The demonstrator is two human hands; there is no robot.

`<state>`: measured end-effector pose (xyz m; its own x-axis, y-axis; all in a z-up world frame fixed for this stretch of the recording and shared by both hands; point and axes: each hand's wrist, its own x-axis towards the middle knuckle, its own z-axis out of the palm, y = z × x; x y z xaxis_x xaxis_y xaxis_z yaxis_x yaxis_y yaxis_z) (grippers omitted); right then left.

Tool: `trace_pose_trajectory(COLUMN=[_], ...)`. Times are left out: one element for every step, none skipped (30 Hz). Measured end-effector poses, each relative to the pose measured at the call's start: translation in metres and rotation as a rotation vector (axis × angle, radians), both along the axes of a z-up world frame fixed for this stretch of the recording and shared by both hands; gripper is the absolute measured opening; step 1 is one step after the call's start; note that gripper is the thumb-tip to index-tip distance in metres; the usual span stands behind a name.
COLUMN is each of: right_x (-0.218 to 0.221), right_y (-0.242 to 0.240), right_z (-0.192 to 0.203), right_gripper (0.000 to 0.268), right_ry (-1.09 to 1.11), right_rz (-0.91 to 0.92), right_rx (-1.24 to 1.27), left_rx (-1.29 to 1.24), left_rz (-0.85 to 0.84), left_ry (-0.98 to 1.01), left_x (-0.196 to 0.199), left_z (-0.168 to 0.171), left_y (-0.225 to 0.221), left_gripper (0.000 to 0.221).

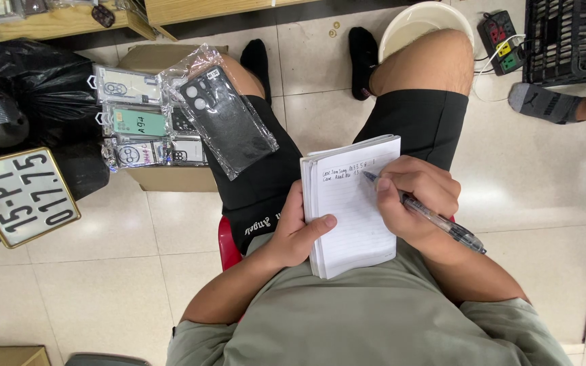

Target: Cleaning and inspecting mobile phone cases with a cloth and recording information in a notebook.

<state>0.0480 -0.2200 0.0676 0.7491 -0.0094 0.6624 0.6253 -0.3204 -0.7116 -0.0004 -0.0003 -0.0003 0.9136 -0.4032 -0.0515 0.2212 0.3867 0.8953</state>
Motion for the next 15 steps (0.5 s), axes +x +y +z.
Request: trace_pose_trajectory(right_x=[-0.0002, -0.0005, 0.0003, 0.0011, 0.0028, 0.0026, 0.0026, 0.0025, 0.0017, 0.0009, 0.0, -0.0004, -0.0006, -0.0007, -0.0009], right_y=[0.0, 0.0, 0.0005, 0.0012, 0.002, 0.0026, 0.0031, 0.0037, 0.003, 0.0022, 0.0015, 0.0004, -0.001, -0.0023, -0.0034], right_z=[-0.0005, -0.0009, 0.0007, 0.0025, 0.0041, 0.0044, 0.0048, 0.0052, 0.0042, 0.0032, 0.0022, 0.0006, -0.0008, -0.0023, -0.0034], right_gripper=[0.028, 0.027, 0.027, 0.028, 0.029, 0.029, 0.029, 0.028, 0.028, 0.03, 0.031, 0.031, 0.03, 0.03, 0.03], right_ry=[0.003, 0.007, 0.008, 0.008, 0.007, 0.007, 0.005, 0.003, 0.003, 0.007, 0.01, 0.01, -0.001, -0.013, -0.013], right_rz=[-0.007, -0.015, -0.016, -0.015, -0.013, -0.013, -0.004, 0.005, 0.006, -0.004, -0.014, -0.014, -0.017, -0.02, -0.019], right_rx=[-0.01, -0.021, -0.021, -0.019, -0.017, -0.016, -0.022, -0.027, -0.027, -0.025, -0.023, -0.023, -0.005, 0.013, 0.013], left_rx=[-0.001, -0.003, -0.003, -0.003, -0.002, -0.002, -0.004, -0.007, -0.007, 0.001, 0.008, 0.008, 0.013, 0.017, 0.017], left_rz=[0.0, 0.0, -0.002, 0.002, 0.007, 0.007, 0.007, 0.007, 0.007, 0.006, 0.004, 0.004, 0.003, 0.002, 0.002], left_ry=[-0.001, -0.002, 0.0, -0.002, -0.005, -0.005, -0.005, -0.006, -0.006, -0.008, -0.011, -0.011, -0.015, -0.019, -0.019], left_x=[0.0007, 0.0013, 0.001, 0.0007, 0.001, 0.0013, 0.0017, 0.0021, 0.0025, 0.003, 0.0035, 0.0037, 0.0042, 0.0047, 0.0047], left_z=[0.0015, 0.003, 0.0024, 0.0019, 0.0014, 0.0027, 0.004, 0.0052, 0.0062, 0.0071, 0.0081, 0.0082, 0.0082, 0.0083, 0.0092], left_y=[-0.0002, -0.0003, -0.0003, -0.0001, 0.0002, 0.0003, 0.0002, 0.0002, 0.0, -0.0002, -0.0004, -0.0001, -0.0001, 0.0, -0.0001], left_gripper=[0.062, 0.062, 0.062, 0.062, 0.061, 0.061, 0.061, 0.061, 0.061, 0.061, 0.061, 0.061, 0.06, 0.06, 0.06])
